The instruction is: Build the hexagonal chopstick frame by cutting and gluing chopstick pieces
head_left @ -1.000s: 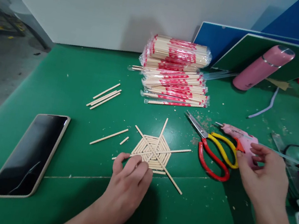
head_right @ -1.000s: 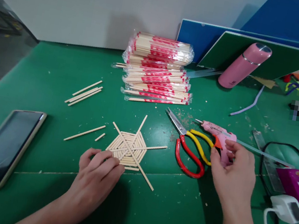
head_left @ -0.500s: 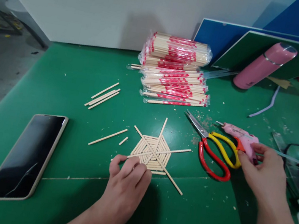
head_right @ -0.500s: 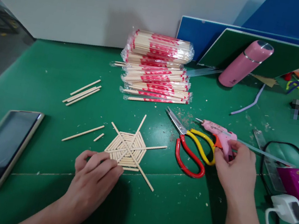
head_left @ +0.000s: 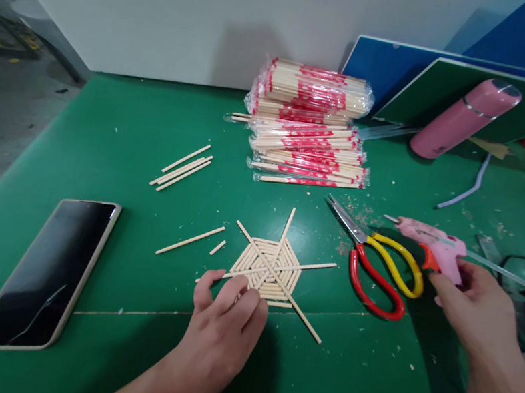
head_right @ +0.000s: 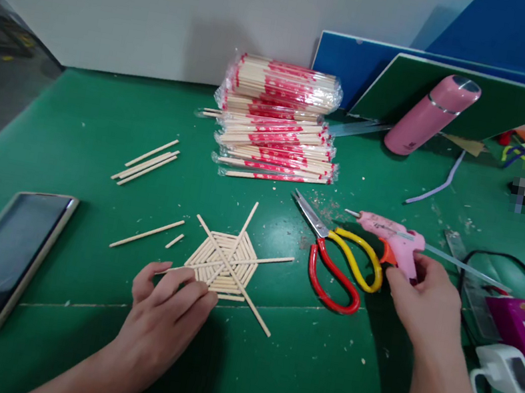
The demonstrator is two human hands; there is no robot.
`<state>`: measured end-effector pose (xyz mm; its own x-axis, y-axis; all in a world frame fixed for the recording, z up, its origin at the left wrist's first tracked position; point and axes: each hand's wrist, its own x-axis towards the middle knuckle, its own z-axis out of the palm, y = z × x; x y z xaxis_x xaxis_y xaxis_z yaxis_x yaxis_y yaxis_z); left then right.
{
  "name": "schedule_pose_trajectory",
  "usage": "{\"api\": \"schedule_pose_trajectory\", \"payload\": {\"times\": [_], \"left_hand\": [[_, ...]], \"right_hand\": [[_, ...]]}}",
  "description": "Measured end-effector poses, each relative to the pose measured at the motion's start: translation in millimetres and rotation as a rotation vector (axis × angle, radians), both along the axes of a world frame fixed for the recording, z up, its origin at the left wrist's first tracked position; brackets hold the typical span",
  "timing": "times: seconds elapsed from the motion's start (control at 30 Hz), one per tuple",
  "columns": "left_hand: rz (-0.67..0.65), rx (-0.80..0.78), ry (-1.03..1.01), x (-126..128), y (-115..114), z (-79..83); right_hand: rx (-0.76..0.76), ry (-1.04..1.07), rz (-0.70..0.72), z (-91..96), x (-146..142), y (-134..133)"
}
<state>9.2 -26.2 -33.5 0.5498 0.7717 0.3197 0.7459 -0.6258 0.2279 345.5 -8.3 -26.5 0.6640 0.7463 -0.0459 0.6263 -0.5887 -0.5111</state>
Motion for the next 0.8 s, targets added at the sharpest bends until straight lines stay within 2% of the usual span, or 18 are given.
{"api": "schedule_pose_trajectory", "payload": {"times": [0.13, 0.27, 0.33, 0.43, 0.57, 0.7, 0.8], "left_hand": [[-0.006, -0.029, -0.010, -2.3, -1.0, -1.0], [0.021, -0.048, -0.034, -3.8, -1.5, 0.0], [0.020, -0.057, -0.042, -4.2, -1.6, -0.1], [0.008, -0.075, -0.034, -4.9, -1.7, -2.0], [0.012, -0.071, -0.042, -5.8, -1.6, -4.6], [0.027, -0.054, -0.049, -5.6, -1.6, -3.8], [0.025, -0.047, -0.045, -4.7, -1.4, -3.0]], "right_hand": [[0.078, 0.306, 0.105, 14.4, -15.6, -8.9], [0.135, 0.731, 0.201, 25.7, -39.3, -23.1], [0.118, 0.815, 0.199, 29.5, -50.9, -29.1], [0.018, 0.877, 0.284, 33.8, -61.8, -35.9], [-0.119, 0.850, 0.436, 32.2, -60.3, -47.4], [-0.107, 0.614, 0.564, 26.4, -55.2, -64.5], [-0.129, 0.431, 0.720, 23.9, -55.8, -74.8]]}}
